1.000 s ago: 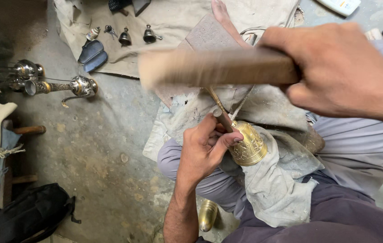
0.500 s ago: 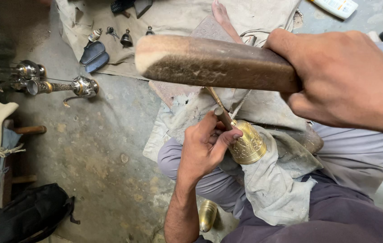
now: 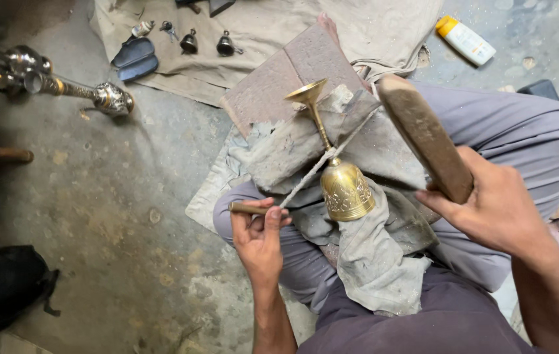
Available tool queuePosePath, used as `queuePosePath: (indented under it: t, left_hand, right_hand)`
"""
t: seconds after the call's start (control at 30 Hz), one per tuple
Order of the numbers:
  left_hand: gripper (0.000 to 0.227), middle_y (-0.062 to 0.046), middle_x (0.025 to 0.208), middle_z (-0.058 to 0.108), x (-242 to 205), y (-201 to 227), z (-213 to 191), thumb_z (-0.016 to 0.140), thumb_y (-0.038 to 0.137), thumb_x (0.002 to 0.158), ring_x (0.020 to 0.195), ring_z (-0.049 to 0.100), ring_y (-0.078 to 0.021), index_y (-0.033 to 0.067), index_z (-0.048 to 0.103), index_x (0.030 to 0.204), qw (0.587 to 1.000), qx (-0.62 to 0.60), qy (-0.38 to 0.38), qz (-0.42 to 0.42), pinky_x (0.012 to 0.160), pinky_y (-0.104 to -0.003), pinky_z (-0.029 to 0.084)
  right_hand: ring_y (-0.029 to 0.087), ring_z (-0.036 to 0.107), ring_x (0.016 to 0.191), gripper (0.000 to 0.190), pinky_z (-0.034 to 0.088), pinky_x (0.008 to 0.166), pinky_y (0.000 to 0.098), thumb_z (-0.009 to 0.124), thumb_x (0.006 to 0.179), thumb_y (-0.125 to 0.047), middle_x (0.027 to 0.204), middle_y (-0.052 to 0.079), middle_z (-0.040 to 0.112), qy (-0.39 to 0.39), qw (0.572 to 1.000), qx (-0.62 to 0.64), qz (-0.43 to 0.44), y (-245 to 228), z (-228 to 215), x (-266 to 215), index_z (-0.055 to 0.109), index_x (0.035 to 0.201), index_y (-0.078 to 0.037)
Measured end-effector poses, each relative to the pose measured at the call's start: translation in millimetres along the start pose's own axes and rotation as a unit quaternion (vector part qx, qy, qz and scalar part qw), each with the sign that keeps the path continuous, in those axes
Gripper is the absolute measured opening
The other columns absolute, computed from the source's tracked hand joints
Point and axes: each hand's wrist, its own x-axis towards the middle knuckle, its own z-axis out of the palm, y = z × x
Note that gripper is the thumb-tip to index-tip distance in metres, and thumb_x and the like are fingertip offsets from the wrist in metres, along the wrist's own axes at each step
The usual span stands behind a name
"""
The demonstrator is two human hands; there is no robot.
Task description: The person sits on the floor and repeatedly hammers a brass lamp base using a wooden mallet and a metal punch. They adjust the lamp's position and the punch placement between strikes to shape the metal.
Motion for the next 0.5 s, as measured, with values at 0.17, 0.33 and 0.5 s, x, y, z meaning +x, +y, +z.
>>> queuePosePath:
  t: [0.17,0.33,0.5]
  left_hand:
    - [0.033,-0.013,0.112,0.068,-24.2,-13.6,-24.9,0.07,0.009,0.093,0.076,0.074,-0.0169,0.0012,0.062,0.125,0.958,0.274,0.082,0.011,0.063,-0.029,0.061]
    - [0.035,-0.01,0.111,0.071,-32.4,-20.3,-34.3,0.071,0.017,0.091,0.073,0.074,-0.0185,0.0057,0.066,0.124,0.938,0.342,0.062,0.002,0.063,-0.031,0.059]
    - [0.025,-0.011,0.1,0.068,-51.0,-22.0,-49.7,0.07,0.019,0.093,0.073,0.073,-0.0227,0.0057,0.068,0.114,0.921,0.384,0.067,0.022,0.066,-0.038,0.056]
  right_hand:
    - [0.027,0.075,0.076,0.062,0.06,0.074,0.0426,0.086,0.075,-0.035,0.09,0.013,0.077,0.004,0.998,0.031,0.06,45.5,13.9,-26.7,0.066,0.127,-0.007]
    - [0.028,0.074,0.081,0.05,0.058,0.078,0.044,0.086,0.082,-0.027,0.095,0.014,0.078,0.105,0.991,0.028,0.074,89.2,11.5,-47.6,0.068,0.123,-0.005]
    - [0.019,0.067,0.085,0.034,0.055,0.075,0.0341,0.086,0.088,-0.015,0.095,0.012,0.071,0.195,0.964,0.179,0.026,126.8,23.5,-47.5,0.065,0.111,-0.001]
